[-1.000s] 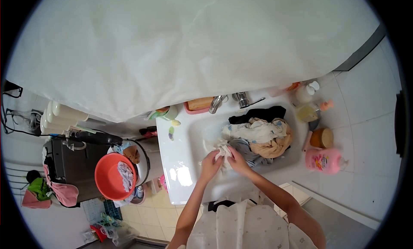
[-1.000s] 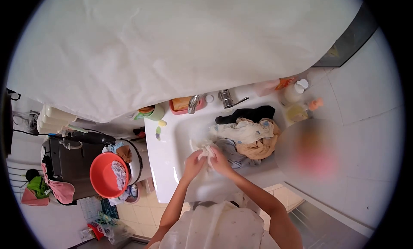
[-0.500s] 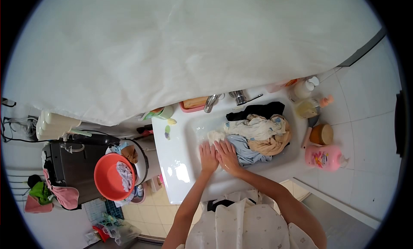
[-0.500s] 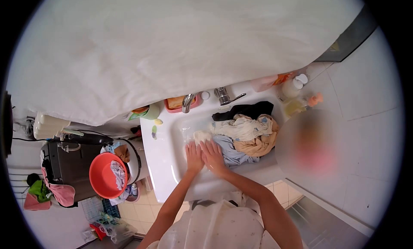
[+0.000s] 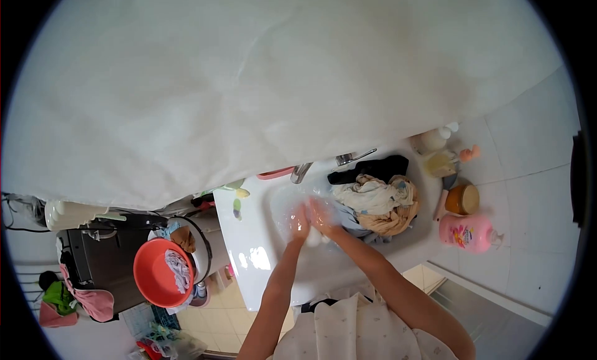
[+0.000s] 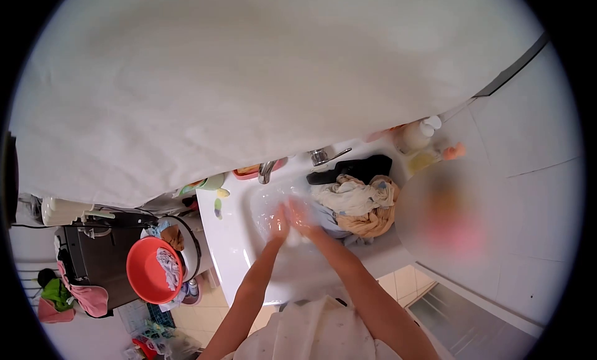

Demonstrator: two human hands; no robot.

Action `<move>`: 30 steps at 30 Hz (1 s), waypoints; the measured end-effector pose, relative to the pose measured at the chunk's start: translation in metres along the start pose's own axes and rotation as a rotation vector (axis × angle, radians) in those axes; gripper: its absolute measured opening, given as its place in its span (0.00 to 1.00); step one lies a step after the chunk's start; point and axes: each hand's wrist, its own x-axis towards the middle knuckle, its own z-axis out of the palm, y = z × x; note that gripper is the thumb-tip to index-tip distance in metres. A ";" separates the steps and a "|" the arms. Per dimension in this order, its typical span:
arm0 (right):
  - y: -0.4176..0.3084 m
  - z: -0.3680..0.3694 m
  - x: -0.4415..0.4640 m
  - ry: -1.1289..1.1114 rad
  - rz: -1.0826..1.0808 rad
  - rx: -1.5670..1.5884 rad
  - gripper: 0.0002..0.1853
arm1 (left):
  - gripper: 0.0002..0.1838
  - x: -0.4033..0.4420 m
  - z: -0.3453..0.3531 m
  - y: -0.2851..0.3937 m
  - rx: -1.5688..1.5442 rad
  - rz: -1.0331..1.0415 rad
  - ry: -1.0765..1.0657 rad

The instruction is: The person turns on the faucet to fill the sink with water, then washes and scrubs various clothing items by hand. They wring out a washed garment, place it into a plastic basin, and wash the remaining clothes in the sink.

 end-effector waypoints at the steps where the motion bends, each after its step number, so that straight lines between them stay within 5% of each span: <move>1: 0.000 -0.004 0.004 -0.054 0.055 0.022 0.22 | 0.15 0.002 -0.002 0.002 -0.002 -0.001 0.003; 5: 0.016 0.009 0.020 -0.311 0.288 0.099 0.21 | 0.14 0.028 -0.022 0.018 -0.160 -0.288 -0.208; 7: 0.040 0.035 0.019 0.099 0.017 0.326 0.17 | 0.14 0.028 -0.033 0.019 -0.212 -0.343 -0.213; 9: 0.047 0.031 0.019 0.147 0.117 0.463 0.15 | 0.14 0.031 -0.046 0.015 -0.578 -0.314 -0.156; 15: 0.012 -0.041 -0.040 0.149 0.147 0.702 0.07 | 0.11 -0.019 -0.100 0.026 -0.375 0.027 -0.065; 18: -0.006 -0.073 -0.076 0.130 -0.059 0.608 0.08 | 0.11 -0.040 -0.120 0.032 -0.176 0.141 -0.205; 20: -0.016 -0.088 -0.089 -0.087 -0.128 0.627 0.10 | 0.15 -0.048 -0.127 0.042 -0.070 0.242 -0.329; 21: -0.009 -0.085 -0.090 -0.159 -0.314 0.392 0.18 | 0.20 -0.050 -0.130 0.046 0.038 0.338 -0.451; 27: -0.030 -0.091 -0.079 -0.273 -0.357 -0.152 0.42 | 0.36 -0.055 -0.110 0.052 0.500 0.349 -0.387; 30: -0.025 -0.072 -0.070 -0.273 -0.385 -0.320 0.46 | 0.33 -0.050 -0.079 0.038 0.572 0.332 -0.301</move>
